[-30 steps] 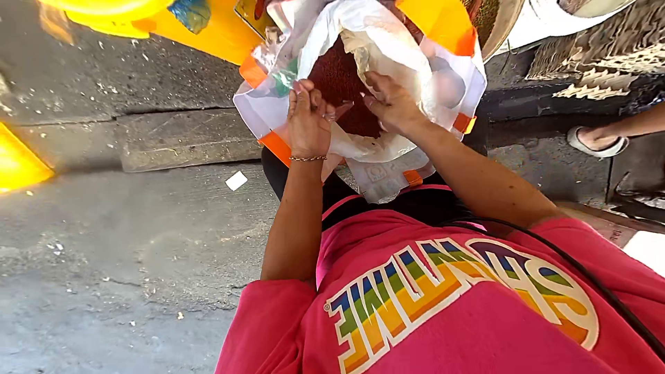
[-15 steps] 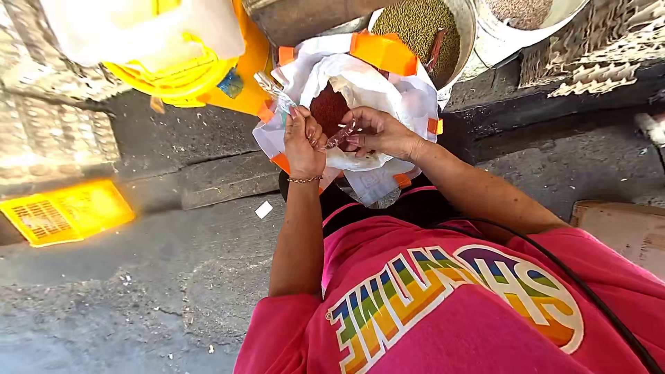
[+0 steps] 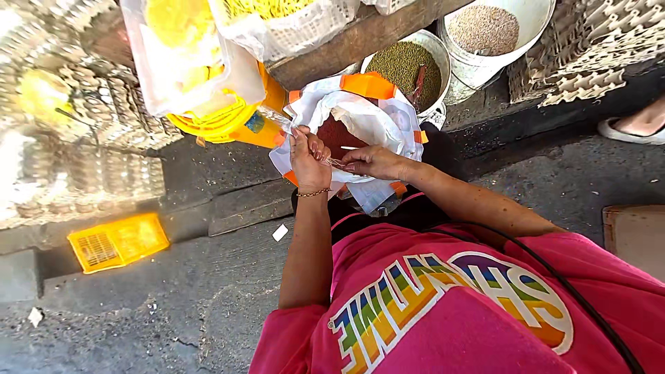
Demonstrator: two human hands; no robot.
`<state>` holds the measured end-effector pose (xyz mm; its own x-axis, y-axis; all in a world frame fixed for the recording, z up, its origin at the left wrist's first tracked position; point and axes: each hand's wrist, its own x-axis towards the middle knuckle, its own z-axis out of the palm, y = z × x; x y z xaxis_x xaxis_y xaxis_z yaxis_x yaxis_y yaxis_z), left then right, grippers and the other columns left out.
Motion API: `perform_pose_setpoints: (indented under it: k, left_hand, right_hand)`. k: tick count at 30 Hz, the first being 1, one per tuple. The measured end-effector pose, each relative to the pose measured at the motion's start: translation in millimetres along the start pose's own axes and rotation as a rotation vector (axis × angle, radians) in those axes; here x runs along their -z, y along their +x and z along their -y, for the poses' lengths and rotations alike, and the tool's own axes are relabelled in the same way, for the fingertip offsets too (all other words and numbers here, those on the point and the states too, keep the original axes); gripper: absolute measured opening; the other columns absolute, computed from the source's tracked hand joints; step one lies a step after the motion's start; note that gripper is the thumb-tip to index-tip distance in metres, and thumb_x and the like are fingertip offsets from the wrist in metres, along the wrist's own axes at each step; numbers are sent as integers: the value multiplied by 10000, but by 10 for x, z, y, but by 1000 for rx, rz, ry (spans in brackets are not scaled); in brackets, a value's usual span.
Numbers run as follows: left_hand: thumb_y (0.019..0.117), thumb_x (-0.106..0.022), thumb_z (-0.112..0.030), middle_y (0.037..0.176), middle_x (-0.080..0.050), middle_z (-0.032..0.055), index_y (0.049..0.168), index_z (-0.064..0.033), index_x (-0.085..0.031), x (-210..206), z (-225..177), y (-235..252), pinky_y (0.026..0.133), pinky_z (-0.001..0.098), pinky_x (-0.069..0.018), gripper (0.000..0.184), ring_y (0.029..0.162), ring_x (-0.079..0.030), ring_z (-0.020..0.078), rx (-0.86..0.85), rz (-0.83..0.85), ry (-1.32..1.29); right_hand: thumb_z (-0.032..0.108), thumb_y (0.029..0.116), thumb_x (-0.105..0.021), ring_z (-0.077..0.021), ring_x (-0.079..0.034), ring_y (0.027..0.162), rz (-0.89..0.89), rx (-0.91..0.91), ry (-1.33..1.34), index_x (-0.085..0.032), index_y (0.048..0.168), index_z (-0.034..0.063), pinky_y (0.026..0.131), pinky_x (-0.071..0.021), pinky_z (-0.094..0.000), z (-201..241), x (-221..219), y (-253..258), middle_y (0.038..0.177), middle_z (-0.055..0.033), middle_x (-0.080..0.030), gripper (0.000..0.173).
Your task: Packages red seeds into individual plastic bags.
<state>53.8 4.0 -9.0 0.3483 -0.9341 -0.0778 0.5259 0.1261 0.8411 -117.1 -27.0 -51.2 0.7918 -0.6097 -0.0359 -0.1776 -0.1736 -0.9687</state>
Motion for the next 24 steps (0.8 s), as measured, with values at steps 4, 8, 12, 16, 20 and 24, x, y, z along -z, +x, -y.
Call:
perform_pose_setpoints:
  k: [4, 8, 12, 16, 20, 24]
  left_hand:
    - [1139, -250, -289, 629, -486, -101, 954, -197, -537, -25, -155, -55, 537, 165, -450, 354, 530, -488, 19, -38, -13, 68]
    - [1125, -320, -225, 797, -613, -56, 1023, -169, -573, -106, -232, -171, 756, 237, -548, 278, 758, -624, 65, -10, 71, 204]
    - [1112, -386, -207, 790, -614, -63, 1041, -121, -599, -76, -218, -213, 739, 242, -545, 240, 740, -611, 53, -28, 199, 521]
    - [1102, -394, -198, 744, -564, -95, 1003, -143, -584, -73, -170, -249, 717, 231, -517, 221, 692, -562, 27, -42, 363, 618]
    - [1108, -349, -211, 730, -521, -107, 1063, -149, -589, -53, -92, -352, 667, 203, -467, 251, 657, -509, 13, 52, 396, 446]
    - [1122, -294, -272, 627, -444, -117, 1086, -151, -589, -22, -3, -431, 527, 167, -399, 321, 522, -420, 5, 211, 325, 164]
  right_hand:
    - [164, 1063, -555, -174, -677, 988, 7, -4, -36, -704, 1211, 11, 942, -523, -385, 86, 21, -19, 1088, -137, -725, 260]
    - [240, 1027, -612, -304, -590, 1298, -246, 153, -186, -617, 1365, -4, 1120, -456, -476, 248, 60, 13, 1397, -203, -609, 417]
    - [314, 1044, -591, -233, -678, 930, -435, 216, -321, -475, 1503, 14, 817, -580, -393, 826, 305, 36, 1218, -159, -661, 560]
    - [309, 1042, -608, -182, -647, 765, -343, 123, -302, -589, 1360, 16, 775, -553, -389, 1108, 441, 113, 909, -87, -687, 432]
    - [182, 1045, -577, -104, -579, 723, -325, 147, -276, -680, 1005, 30, 720, -485, -313, 1070, 457, 152, 812, -39, -635, 187]
    - [189, 1044, -583, -113, -598, 741, -392, 99, -275, -692, 1006, 32, 731, -493, -323, 908, 460, 170, 835, -50, -661, 195]
